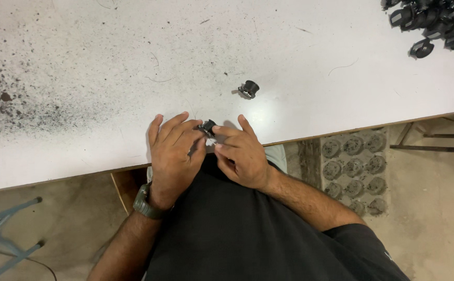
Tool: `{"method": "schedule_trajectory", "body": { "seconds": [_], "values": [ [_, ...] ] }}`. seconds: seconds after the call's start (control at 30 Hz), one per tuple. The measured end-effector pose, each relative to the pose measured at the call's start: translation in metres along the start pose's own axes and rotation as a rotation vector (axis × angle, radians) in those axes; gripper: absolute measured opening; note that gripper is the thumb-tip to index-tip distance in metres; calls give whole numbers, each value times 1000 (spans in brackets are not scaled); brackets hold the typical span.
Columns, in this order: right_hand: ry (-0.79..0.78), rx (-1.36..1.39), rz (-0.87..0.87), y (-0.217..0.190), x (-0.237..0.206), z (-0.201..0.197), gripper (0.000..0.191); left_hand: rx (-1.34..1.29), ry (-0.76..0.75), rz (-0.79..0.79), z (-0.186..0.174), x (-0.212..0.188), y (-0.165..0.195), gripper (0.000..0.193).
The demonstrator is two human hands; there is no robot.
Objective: The person repeatedly picks up small black mechanical parts from a white table and rubs their surfaces with a small rectangular tool, then places them back. The person also moves a pile of parts aside to access more items and continues the same rubbing action on each part.
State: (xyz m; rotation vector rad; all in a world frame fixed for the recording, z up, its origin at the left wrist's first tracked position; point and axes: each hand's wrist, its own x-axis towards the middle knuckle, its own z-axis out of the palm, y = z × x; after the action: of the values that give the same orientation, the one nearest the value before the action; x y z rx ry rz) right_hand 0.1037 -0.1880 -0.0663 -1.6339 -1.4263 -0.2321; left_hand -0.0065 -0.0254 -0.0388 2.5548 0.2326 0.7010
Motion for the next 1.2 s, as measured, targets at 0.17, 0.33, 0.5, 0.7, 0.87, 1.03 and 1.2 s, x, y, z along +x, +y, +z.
{"method": "schedule_trajectory", "body": {
  "seconds": [0.17, 0.33, 0.5, 0.7, 0.87, 1.03, 1.2],
  "values": [
    [-4, -51, 12, -1, 2, 1, 37, -45, -5, -11, 2, -1, -1, 11],
    [-15, -83, 57, -3, 7, 4, 33, -50, -19, -25, 1, -1, -1, 12],
    [-15, -59, 55, -4, 9, 1, 29, -20, 10, -35, -3, 0, 2, 14],
    [-52, -245, 201, 0, 14, -21, 30, -71, 18, -110, -9, 6, 1, 29],
    [-139, -276, 263, 3, 25, -12, 43, -130, -40, -122, -7, 16, -4, 13],
    [-141, -258, 270, 4, 24, -10, 35, -116, -9, -61, -13, 15, -6, 13],
    [-124, -262, 265, 5, 23, -8, 34, 28, 1, 82, -18, 13, -6, 14]
  ]
}}
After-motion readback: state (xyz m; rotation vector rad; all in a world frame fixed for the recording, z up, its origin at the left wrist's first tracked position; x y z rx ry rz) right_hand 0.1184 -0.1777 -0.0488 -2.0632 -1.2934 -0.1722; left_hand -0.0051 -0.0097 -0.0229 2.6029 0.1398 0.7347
